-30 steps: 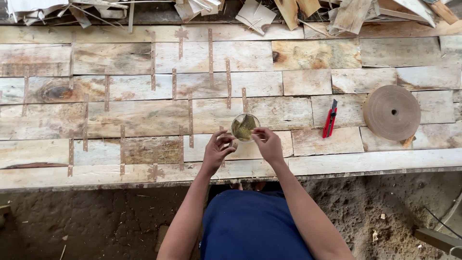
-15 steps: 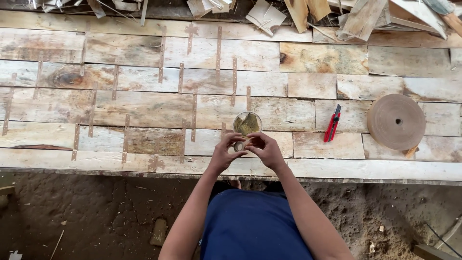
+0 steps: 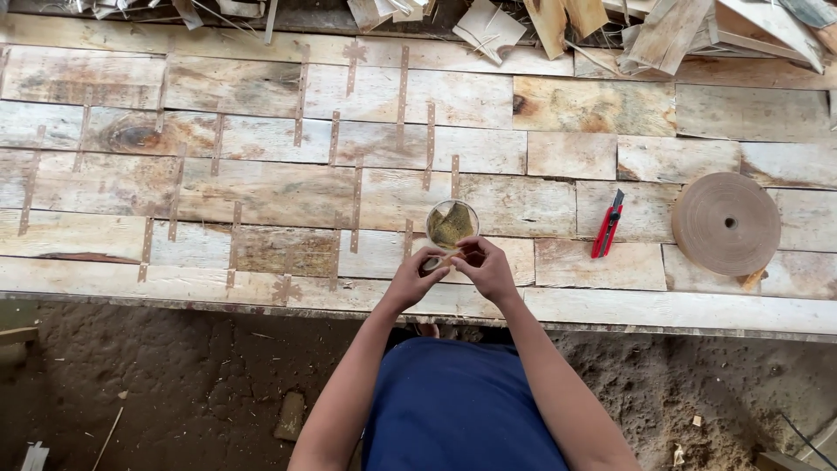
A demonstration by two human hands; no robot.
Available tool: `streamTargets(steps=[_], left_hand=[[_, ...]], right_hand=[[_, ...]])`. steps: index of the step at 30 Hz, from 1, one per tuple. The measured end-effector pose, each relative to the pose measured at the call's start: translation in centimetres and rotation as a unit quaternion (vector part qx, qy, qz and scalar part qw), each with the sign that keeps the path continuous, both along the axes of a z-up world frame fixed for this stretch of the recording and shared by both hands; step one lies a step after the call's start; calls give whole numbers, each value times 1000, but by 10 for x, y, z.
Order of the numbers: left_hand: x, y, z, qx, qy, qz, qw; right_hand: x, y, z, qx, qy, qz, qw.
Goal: Applying thin wood strips to a larger wooden surface using adhesive.
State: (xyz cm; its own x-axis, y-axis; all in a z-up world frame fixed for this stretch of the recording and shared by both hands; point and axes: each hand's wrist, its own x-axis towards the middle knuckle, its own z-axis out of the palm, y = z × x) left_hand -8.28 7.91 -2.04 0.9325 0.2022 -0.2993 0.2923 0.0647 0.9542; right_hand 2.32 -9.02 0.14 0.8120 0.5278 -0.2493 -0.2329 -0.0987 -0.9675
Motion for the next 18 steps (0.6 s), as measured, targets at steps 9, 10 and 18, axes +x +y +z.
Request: streamTargets(steps=[9, 10, 18], left_hand=[[2, 11, 39, -32, 19, -56, 998], [1, 11, 35, -33, 19, -57, 998], [-8, 21, -23, -52, 23, -28, 998]], right_hand=[[-3, 10, -3, -10, -5, 0, 1000], [-3, 10, -4, -10, -5, -2, 1000], [2, 11, -4, -13, -7, -12, 1000]])
